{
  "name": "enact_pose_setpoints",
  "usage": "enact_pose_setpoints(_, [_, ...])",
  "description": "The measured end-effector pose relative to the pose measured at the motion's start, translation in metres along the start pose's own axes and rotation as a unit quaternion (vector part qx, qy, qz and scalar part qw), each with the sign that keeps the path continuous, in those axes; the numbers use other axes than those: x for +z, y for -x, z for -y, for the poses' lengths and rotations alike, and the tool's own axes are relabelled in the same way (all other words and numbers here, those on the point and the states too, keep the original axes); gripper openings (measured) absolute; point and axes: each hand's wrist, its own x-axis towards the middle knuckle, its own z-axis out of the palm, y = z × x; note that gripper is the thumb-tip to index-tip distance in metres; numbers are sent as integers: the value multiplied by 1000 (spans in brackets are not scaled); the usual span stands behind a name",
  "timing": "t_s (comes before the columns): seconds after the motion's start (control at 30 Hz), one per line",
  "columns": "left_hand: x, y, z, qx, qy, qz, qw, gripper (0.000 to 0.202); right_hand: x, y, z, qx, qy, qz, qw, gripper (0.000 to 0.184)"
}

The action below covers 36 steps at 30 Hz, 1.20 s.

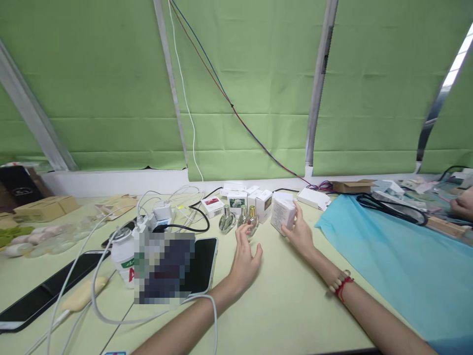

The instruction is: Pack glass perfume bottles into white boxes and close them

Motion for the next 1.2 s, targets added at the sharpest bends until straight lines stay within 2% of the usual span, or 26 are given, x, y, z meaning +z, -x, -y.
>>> enact_pose_setpoints(0.1, [-1,1,-3,14,-13,4,1000,44,5,1,-2,27,-18,38,999,95])
enact_pose_setpoints(0.2, [-2,1,-5,25,-13,5,1000,44,16,1,-3,10,-7,62,998,83])
enact_pose_setpoints(0.3, [-3,2,-5,30,-4,11,999,44,30,-2,-1,-13,-31,14,999,79])
enact_pose_setpoints(0.47, [-2,1,-1,24,0,17,1000,43,50,-14,21,97,-17,-21,995,77])
enact_pose_setpoints(0.53, [-2,2,-1,22,-2,16,1000,43,54,-18,29,114,-9,-25,993,77])
enact_pose_setpoints(0.63, [-3,3,-4,15,2,26,1000,43,59,-21,34,91,-18,-16,996,83])
enact_pose_setpoints(0.73, [-5,4,-7,13,9,45,999,43,62,-24,27,54,-62,-21,996,89])
enact_pose_setpoints(0.83, [-6,4,-9,19,10,62,998,41,63,-27,17,14,-145,-56,988,80])
enact_pose_setpoints(0.9, [-7,4,-9,25,10,69,997,39,62,-29,14,15,-201,-66,977,72])
enact_pose_setpoints(1.03, [-6,3,-9,29,8,66,997,37,57,-34,11,69,-234,-45,969,47])
enact_pose_setpoints(1.2, [-6,3,-9,25,2,69,997,37,51,-47,-2,170,-167,-62,969,34])
